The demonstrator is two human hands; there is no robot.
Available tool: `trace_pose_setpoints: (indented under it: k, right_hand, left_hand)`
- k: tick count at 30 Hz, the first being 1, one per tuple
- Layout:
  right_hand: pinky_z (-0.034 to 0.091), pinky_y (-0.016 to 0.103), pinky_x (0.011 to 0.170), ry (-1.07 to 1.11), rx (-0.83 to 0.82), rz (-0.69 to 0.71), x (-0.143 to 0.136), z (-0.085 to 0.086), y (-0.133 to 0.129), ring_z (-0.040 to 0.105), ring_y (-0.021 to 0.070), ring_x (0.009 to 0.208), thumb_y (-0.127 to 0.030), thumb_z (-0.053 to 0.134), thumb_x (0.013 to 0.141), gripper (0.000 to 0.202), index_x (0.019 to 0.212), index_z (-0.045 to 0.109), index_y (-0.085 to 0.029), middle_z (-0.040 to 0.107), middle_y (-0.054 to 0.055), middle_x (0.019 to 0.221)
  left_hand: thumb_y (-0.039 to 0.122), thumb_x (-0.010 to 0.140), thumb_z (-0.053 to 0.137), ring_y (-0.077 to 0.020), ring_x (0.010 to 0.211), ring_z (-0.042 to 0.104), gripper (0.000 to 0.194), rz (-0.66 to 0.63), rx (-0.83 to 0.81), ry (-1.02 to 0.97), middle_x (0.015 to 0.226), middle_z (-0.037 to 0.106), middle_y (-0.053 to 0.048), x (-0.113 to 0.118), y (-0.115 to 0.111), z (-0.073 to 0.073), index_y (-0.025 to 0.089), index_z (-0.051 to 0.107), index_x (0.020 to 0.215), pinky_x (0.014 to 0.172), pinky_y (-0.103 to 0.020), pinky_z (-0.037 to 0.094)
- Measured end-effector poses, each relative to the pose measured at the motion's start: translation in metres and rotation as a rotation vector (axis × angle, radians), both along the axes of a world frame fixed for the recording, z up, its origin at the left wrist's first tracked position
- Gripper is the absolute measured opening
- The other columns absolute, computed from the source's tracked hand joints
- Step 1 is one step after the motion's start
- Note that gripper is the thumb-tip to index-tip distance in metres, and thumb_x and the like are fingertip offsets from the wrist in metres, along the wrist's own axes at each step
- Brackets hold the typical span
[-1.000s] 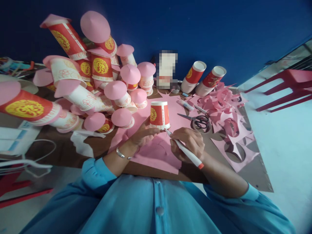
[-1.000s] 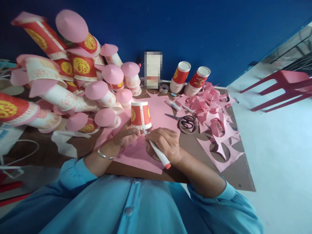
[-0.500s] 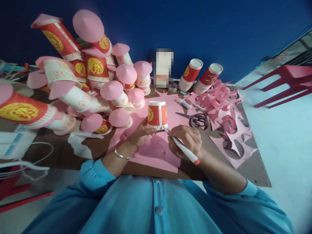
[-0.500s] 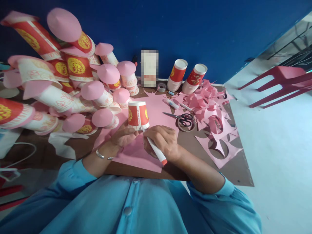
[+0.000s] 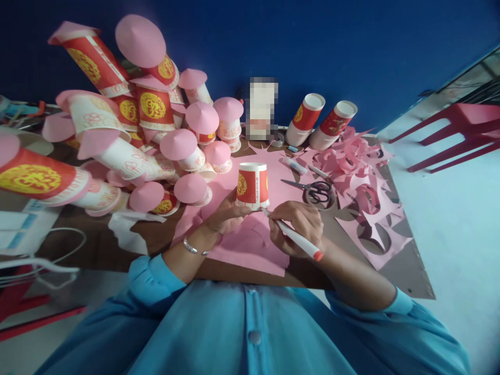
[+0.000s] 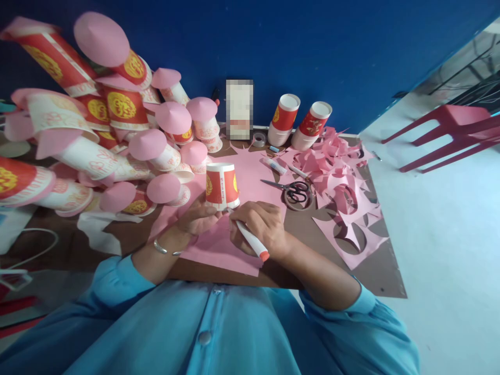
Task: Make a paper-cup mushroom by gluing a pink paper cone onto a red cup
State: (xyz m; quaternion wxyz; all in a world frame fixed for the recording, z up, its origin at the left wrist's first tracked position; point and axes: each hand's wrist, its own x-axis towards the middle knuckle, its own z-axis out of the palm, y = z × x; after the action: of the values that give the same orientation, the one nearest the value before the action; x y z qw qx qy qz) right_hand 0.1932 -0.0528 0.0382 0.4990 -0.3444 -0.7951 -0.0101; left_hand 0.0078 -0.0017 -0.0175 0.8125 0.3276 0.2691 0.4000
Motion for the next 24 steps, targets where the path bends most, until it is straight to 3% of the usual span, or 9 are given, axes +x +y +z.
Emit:
trace_pose_setpoints:
  k: [10,24]
  right_hand:
    - [0.055,0.026,0.054,0.016,0.042,0.010,0.0003,0.0009,0.0011,0.067,0.0146,0.057,-0.011,0.058,0.089,0.016,0.101,0.060,-0.020,0.068,0.001,0.071]
    - [0.058,0.026,0.056,-0.002,0.056,-0.005,0.0004,0.0004,0.0026,0.070,0.0149,0.061,-0.011,0.060,0.091,0.015,0.103,0.060,-0.020,0.070,0.002,0.073]
  left_hand:
    - [0.026,0.065,0.092,-0.0342,0.122,0.069,0.071,-0.030,0.042,-0.009,0.112,0.079,-0.003,0.0011,0.0007,0.0047,0.029,0.066,0.131,0.109,-0.054,0.052]
    - [0.027,0.068,0.089,-0.0350,0.126,0.067,0.067,-0.076,0.059,-0.051,0.117,0.079,-0.005,0.0007,-0.0003,0.0043,0.029,0.067,0.131,0.109,-0.052,0.052]
